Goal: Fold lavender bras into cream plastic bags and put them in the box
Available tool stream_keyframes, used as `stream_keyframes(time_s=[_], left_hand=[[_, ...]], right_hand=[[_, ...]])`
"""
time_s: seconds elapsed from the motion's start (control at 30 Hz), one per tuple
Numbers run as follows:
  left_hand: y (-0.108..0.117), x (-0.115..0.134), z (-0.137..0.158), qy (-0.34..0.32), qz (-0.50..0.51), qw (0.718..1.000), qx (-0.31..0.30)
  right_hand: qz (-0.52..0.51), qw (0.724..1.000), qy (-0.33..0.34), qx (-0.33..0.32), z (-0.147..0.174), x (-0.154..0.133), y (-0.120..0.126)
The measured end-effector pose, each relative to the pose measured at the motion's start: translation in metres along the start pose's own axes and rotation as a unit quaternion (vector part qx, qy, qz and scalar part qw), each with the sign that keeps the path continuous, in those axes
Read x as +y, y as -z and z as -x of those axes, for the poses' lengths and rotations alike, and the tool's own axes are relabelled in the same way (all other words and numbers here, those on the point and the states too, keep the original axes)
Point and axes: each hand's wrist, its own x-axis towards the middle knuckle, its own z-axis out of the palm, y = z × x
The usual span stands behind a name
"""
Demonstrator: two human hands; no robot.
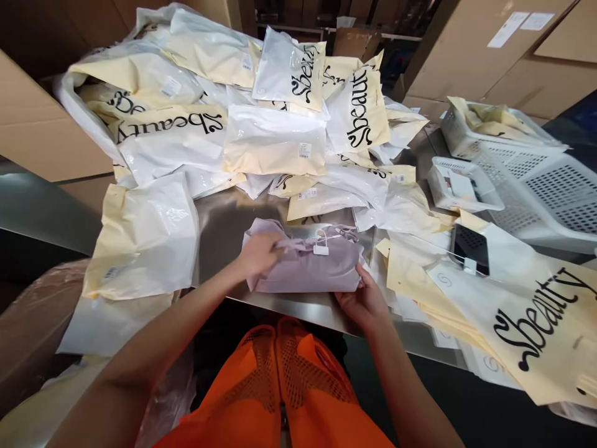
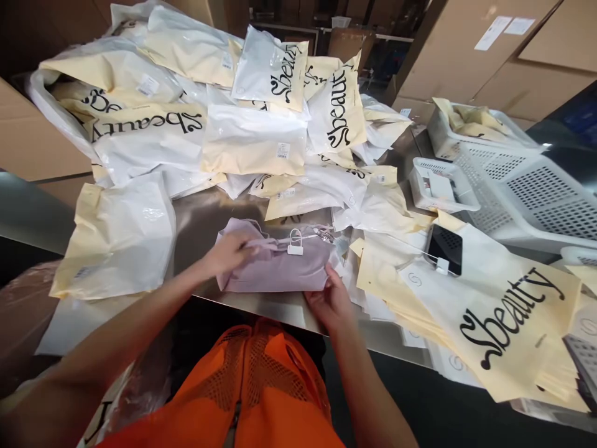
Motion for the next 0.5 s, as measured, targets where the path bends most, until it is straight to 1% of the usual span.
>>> stream_keyframes(time_s=[0.03, 0.07, 0.1, 0.13, 0.17, 0.2, 0.23, 0.27, 0.3, 0.33, 0.4, 0.47, 0.5], left_hand=[[0.013, 0.004, -0.006, 0.003, 0.034, 0.999, 0.008], [0.029, 0.007, -0.010, 0.006, 0.100, 0.995, 0.027], [0.046, 0.010, -0.012, 0.007, 0.195, 0.979, 0.060], [0.064, 0.011, -0.013, 0.005, 0.313, 0.944, 0.105], [0.081, 0.011, -0.011, -0.002, 0.435, 0.887, 0.153], [0.095, 0.009, -0.007, -0.012, 0.540, 0.818, 0.200], [0.107, 0.005, -0.002, -0.024, 0.610, 0.754, 0.241], [0.115, -0.002, 0.005, -0.031, 0.643, 0.715, 0.274], [0.118, -0.011, 0.013, -0.025, 0.652, 0.694, 0.305], [0.117, -0.021, 0.022, 0.003, 0.644, 0.691, 0.328], [0.105, -0.044, 0.040, 0.108, 0.599, 0.716, 0.341], [0.086, -0.064, 0.057, 0.214, 0.547, 0.743, 0.321], [0.076, -0.073, 0.066, 0.246, 0.527, 0.752, 0.309]], right_hand=[[0.005, 1.000, 0.000, 0.008, -0.004, -0.010, -0.005], [0.006, 1.000, 0.012, 0.016, -0.007, -0.020, -0.010], [0.004, 0.999, 0.038, 0.025, -0.009, -0.031, -0.015], [-0.003, 0.997, 0.078, 0.030, -0.009, -0.042, -0.019], [-0.016, 0.992, 0.122, 0.035, -0.008, -0.053, -0.022], [-0.032, 0.984, 0.169, 0.043, -0.006, -0.065, -0.023], [-0.045, 0.973, 0.220, 0.052, -0.004, -0.075, -0.022], [-0.054, 0.959, 0.272, 0.063, -0.003, -0.083, -0.020], [-0.057, 0.944, 0.317, 0.078, -0.002, -0.089, -0.015], [-0.050, 0.929, 0.353, 0.097, -0.002, -0.093, -0.008], [-0.018, 0.900, 0.416, 0.131, -0.004, -0.091, 0.011], [0.035, 0.879, 0.447, 0.164, -0.007, -0.082, 0.033], [0.066, 0.873, 0.451, 0.176, -0.008, -0.076, 0.045]])
